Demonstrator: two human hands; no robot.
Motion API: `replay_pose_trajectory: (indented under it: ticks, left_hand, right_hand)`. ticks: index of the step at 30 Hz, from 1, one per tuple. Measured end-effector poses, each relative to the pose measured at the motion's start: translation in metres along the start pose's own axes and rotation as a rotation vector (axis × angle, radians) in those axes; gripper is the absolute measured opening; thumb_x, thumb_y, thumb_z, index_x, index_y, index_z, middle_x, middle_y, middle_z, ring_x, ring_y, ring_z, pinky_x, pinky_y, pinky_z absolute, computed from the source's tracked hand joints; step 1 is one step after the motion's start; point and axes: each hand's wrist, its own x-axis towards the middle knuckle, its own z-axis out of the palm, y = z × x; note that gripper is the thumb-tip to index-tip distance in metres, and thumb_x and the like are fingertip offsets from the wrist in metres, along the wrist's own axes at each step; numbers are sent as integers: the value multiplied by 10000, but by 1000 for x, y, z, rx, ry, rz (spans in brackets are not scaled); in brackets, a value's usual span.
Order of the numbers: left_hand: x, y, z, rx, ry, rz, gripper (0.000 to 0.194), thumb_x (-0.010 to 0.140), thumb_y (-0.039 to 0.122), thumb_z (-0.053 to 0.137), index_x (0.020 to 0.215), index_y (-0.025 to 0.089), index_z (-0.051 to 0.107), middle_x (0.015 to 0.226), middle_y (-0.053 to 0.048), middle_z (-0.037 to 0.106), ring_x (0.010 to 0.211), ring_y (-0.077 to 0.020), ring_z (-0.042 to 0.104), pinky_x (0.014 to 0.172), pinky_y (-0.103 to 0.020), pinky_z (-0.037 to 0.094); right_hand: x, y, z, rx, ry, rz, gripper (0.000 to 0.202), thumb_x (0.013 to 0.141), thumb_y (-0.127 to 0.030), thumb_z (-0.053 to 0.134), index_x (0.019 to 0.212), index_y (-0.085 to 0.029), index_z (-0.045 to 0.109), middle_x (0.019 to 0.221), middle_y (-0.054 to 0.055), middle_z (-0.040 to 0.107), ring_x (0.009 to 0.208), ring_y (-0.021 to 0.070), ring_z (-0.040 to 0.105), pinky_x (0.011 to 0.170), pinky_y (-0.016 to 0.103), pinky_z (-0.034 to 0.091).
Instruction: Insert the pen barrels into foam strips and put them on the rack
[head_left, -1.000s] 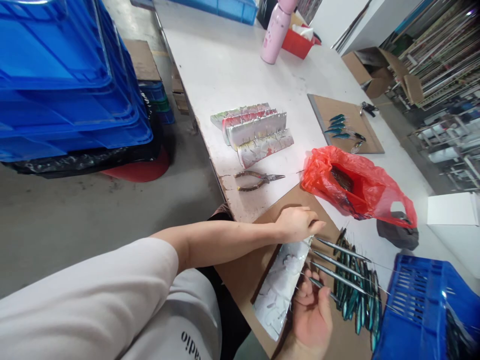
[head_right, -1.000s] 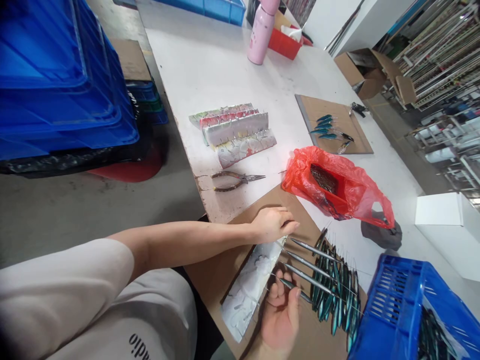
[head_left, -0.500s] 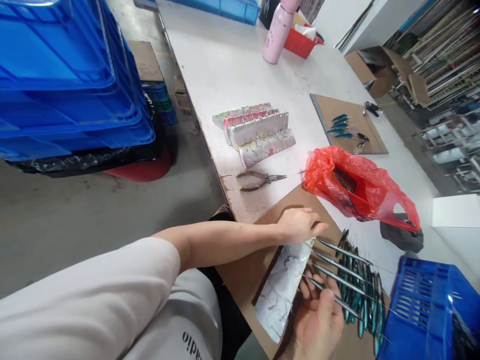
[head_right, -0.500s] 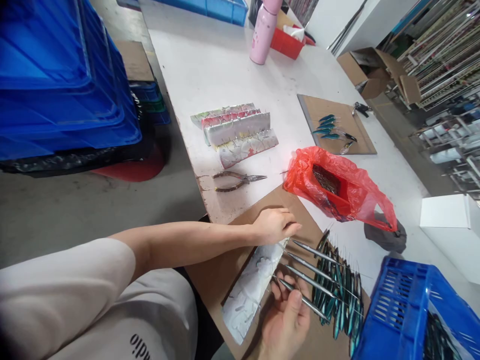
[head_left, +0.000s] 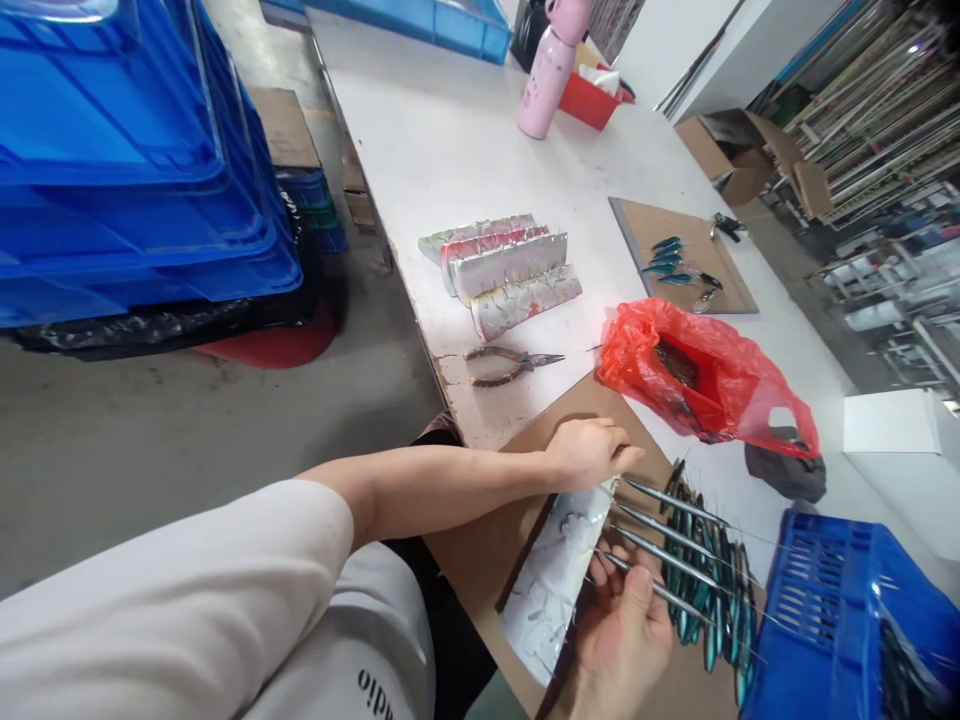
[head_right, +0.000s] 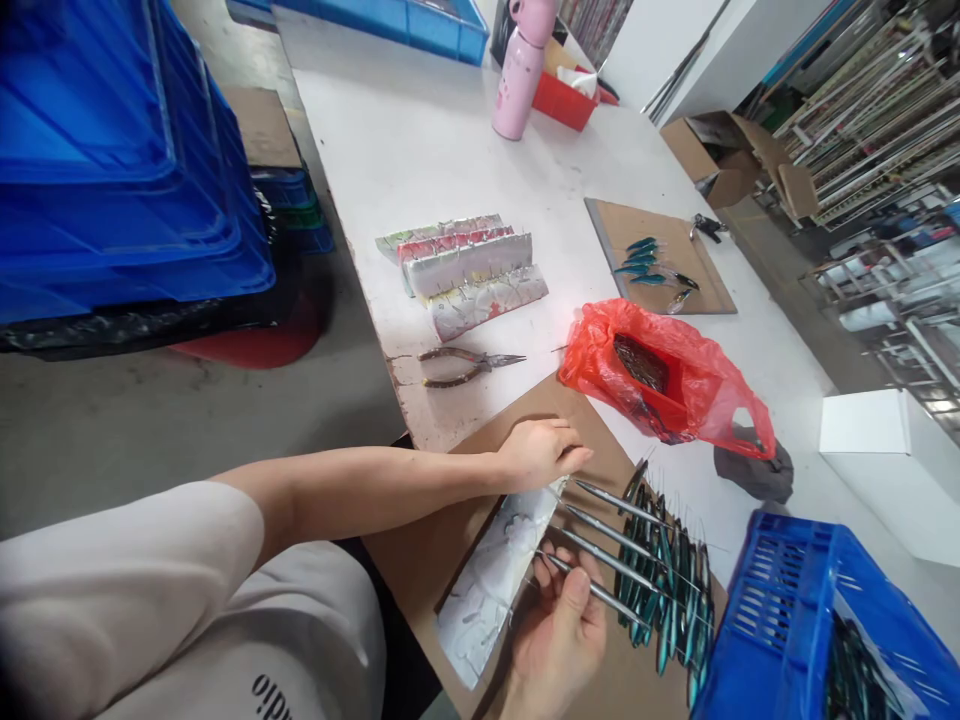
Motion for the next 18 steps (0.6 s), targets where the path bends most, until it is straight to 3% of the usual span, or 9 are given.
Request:
replay_pose_trajectory:
  ticks: [6, 11, 14, 18]
  left_hand:
    - [0, 1, -3, 21, 19, -1, 346, 863, 413, 376, 778, 196, 632, 795, -26, 614, 810, -153, 568, 755, -245, 421]
    - [0, 1, -9, 5, 23, 14, 346, 870, 387, 373, 723, 185, 612, 747, -13, 596, 742, -131, 546, 710, -222, 398]
    - [0, 2, -13, 1, 20, 12, 367, 876, 379, 354, 693, 177, 599, 703, -9, 578, 717, -129, 528, 703, -222, 385]
    - [0, 2, -14, -17, 18, 2, 385, 878, 378, 336, 671, 176, 591, 671, -2, 558, 690, -126, 509, 692, -224, 373]
  right_hand:
    - [1, 5, 4, 9, 33, -26, 292, 699, -349, 645, 908, -159, 571, 730, -5, 650, 647, 134, 623, 630, 268, 522]
    - [-6, 7, -9, -85, -51, -27, 504, 729, -401, 593, 1159, -165, 478, 935, 50, 657, 837, 171, 619, 760, 327, 496]
    - [-2, -3, -32, -350, -96, -60, 592, 698, -436, 603, 1203, -160, 467, 1018, 75, 642, 917, 187, 594, 775, 304, 473]
    - [30, -21, -62, -874, 119, -284, 505, 636, -458, 628, 1076, -215, 590, 879, 49, 668, 742, 184, 592, 630, 274, 444]
